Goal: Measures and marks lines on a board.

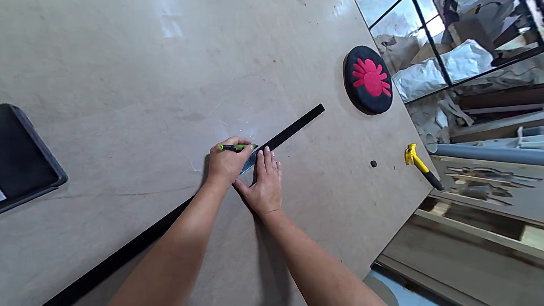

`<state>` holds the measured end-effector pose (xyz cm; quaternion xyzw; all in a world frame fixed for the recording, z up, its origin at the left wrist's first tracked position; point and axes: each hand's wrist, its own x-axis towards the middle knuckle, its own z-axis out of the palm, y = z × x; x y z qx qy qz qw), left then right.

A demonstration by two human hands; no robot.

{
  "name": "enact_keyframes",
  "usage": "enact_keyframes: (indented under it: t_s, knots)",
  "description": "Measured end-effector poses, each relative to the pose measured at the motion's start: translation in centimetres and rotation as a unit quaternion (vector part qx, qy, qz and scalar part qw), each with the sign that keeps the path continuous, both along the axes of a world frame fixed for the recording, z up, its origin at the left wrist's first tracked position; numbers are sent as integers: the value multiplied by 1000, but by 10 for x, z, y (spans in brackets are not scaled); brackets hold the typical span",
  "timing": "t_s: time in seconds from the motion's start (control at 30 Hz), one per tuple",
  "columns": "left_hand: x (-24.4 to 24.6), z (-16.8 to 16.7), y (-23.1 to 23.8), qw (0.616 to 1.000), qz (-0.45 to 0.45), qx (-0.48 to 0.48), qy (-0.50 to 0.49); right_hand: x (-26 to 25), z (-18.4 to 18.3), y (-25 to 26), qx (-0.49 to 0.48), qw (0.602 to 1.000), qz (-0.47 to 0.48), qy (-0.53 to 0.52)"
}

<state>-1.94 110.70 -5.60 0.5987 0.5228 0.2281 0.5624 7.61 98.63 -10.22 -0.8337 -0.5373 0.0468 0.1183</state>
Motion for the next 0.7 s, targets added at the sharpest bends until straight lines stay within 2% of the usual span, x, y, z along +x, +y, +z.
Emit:
enact_keyframes:
  t_s: [0.2,0.3,0.37,0.5,0.7]
  knots:
    - [4,4,-6,999,-14,28,9,-2,1,0,-1,1000,4,0]
    - [-19,8,-17,999,6,19,30,-3,3,1,-1,1000,8,8]
    - [-53,14,-26,997,25,-43,53,-4,3,1,-4,1000,10,8]
    - [-147,24,-49,981,94,-167,31,-5,5,1,-9,1000,18,9]
    - [-306,46,-92,954,198,-223,44,-11,18,1,-41,997,45,48]
